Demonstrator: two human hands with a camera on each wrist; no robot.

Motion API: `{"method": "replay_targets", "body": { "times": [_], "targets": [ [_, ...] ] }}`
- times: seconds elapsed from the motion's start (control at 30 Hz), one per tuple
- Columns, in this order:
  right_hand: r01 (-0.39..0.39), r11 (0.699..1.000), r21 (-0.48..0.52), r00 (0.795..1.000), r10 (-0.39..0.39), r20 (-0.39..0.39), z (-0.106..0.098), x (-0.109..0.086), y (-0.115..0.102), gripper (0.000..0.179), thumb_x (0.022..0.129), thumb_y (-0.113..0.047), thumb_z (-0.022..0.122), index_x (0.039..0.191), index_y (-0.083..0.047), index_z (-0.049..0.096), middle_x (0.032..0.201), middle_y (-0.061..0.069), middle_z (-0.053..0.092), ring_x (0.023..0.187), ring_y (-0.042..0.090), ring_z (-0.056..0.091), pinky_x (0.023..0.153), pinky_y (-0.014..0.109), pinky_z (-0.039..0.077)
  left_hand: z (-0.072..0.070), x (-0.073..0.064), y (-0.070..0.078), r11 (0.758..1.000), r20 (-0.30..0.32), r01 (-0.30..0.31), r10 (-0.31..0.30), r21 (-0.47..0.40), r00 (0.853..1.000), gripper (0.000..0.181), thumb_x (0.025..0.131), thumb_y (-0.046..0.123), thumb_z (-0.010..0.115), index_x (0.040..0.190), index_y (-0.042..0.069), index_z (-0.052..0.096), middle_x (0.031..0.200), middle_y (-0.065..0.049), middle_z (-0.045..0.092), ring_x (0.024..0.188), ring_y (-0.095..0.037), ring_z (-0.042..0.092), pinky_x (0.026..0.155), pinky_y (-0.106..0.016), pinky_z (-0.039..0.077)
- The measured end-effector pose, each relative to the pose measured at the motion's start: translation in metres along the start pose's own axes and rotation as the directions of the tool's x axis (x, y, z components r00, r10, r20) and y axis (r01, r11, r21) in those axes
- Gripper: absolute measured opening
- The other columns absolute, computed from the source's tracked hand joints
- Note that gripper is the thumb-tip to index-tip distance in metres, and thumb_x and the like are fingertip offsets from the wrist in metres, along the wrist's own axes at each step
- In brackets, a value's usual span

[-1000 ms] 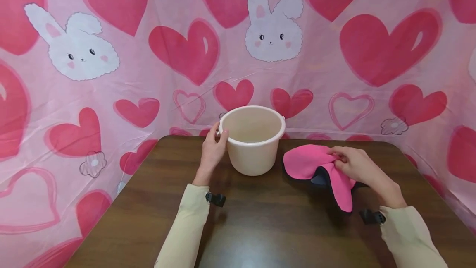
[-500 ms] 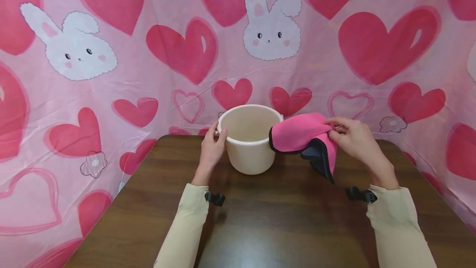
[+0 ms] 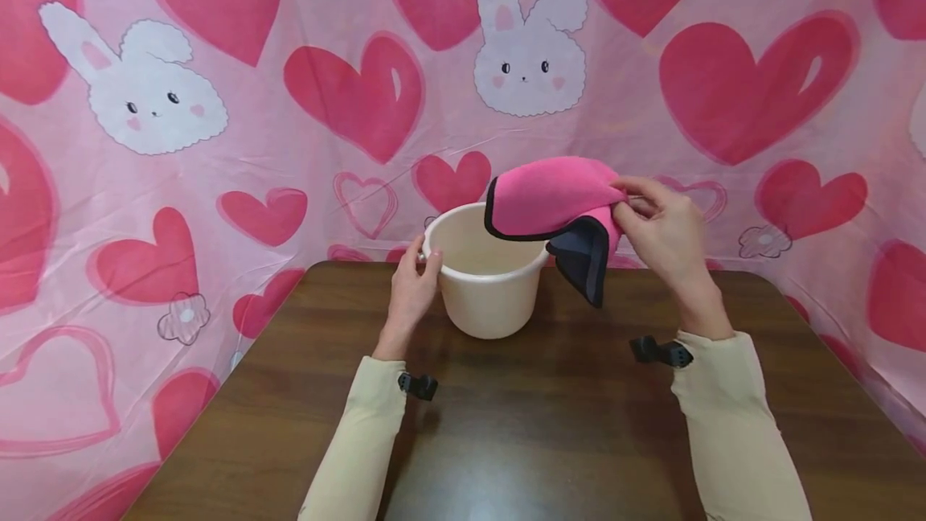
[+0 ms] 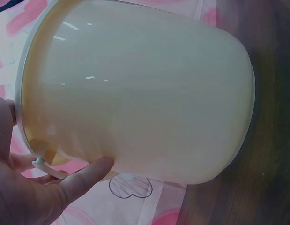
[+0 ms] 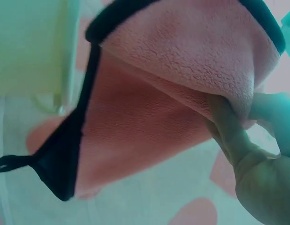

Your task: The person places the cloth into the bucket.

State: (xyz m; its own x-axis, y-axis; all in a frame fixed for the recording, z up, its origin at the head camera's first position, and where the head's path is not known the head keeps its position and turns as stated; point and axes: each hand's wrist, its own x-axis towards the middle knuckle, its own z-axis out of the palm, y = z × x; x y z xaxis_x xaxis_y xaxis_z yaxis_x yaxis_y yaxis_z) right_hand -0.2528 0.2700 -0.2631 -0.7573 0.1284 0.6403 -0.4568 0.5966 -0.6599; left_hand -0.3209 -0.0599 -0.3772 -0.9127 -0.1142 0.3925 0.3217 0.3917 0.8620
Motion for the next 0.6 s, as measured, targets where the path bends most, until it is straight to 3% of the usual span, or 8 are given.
{"method": "replay_targets", "body": {
  "times": [0.23, 0.33, 0.6],
  "targets": [
    [0.131, 0.971, 0.199, 0.991, -0.123, -0.052, 0.035, 0.010, -0.030, 0.028, 0.090, -0.006, 0.065, 0.118, 0.000, 0.068, 0.095, -0.026, 0.066, 0.081, -0.008, 0.067, 0.071, 0.008, 0.052, -0.003, -0.001, 0.001, 1.000, 0.010, 0.004, -0.004, -0.007, 1.000, 0.060, 0.097, 0.039, 0.056, 0.149, 0.012, 0.042, 0.139, -0.019, 0.051, 0.119, -0.030, 0.060, 0.100, -0.045, 0.051],
    [0.172, 0.958, 0.229, 0.984, -0.159, -0.076, 0.055, 0.012, -0.040, 0.027, 0.090, -0.004, 0.065, 0.116, -0.001, 0.069, 0.097, -0.023, 0.066, 0.082, -0.007, 0.067, 0.071, 0.008, 0.052, -0.004, -0.002, 0.000, 1.000, 0.024, 0.005, -0.005, -0.010, 1.000, 0.060, 0.097, 0.039, 0.055, 0.150, 0.013, 0.041, 0.140, -0.019, 0.051, 0.119, -0.030, 0.059, 0.100, -0.045, 0.050],
    [0.234, 0.919, 0.318, 0.971, -0.207, -0.117, 0.102, 0.006, -0.055, 0.026, 0.091, -0.001, 0.064, 0.117, 0.000, 0.068, 0.107, 0.014, 0.070, 0.088, -0.006, 0.067, 0.081, 0.011, 0.053, -0.007, -0.004, 0.001, 1.000, 0.031, -0.020, 0.020, -0.004, 0.999, 0.053, 0.098, 0.040, 0.054, 0.144, 0.016, 0.047, 0.129, -0.015, 0.055, 0.112, -0.027, 0.059, 0.096, -0.045, 0.052]
  ]
}}
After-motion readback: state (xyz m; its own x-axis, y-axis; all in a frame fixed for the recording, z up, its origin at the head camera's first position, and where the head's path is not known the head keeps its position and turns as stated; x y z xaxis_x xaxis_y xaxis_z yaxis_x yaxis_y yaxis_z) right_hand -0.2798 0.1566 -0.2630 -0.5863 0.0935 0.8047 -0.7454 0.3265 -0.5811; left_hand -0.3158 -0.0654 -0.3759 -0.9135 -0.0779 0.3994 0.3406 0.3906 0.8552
